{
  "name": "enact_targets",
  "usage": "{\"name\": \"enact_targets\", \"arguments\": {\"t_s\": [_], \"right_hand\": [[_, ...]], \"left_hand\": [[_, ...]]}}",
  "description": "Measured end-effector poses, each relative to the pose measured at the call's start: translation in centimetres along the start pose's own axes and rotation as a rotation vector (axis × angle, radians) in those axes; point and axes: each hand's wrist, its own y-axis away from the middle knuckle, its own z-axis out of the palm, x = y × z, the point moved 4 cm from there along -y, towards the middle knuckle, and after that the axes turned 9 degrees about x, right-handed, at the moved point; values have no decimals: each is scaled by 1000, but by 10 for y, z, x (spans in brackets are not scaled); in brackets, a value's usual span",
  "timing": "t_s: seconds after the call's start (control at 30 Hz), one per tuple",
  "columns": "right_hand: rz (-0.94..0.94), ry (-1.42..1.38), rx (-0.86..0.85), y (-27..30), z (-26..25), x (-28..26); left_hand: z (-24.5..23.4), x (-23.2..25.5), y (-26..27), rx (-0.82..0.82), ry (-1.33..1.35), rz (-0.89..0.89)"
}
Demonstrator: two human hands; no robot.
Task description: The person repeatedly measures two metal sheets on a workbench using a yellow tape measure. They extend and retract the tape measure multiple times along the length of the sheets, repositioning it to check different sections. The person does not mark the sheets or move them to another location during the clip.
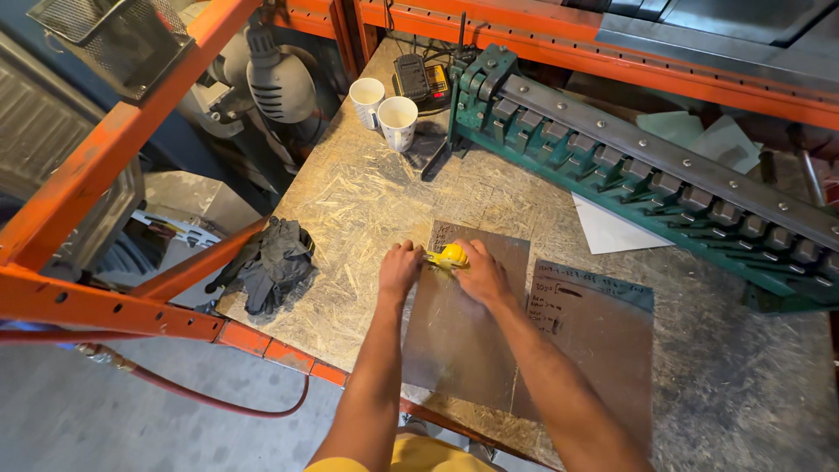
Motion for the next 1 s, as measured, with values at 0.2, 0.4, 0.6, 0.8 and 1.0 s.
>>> {"name": "enact_targets", "arguments": {"t_s": [0.2,0.4,0.6,0.8,1.0], "right_hand": [[-45,-10,59,-19,-16,45],[-77,-42,166,24,-99,110],[139,87,216,60,-146,225],[232,225,234,75,-152,274],[309,241,243,70,-145,278]], "left_hand": [[-34,-8,-24,-134,-7,-26],[-50,-5,-28,-188,-36,28],[-48,-7,-25,-212,-55,68],[-66,-2,-27,-220,-69,92],[-54,-4,-25,-211,-92,102]]}}
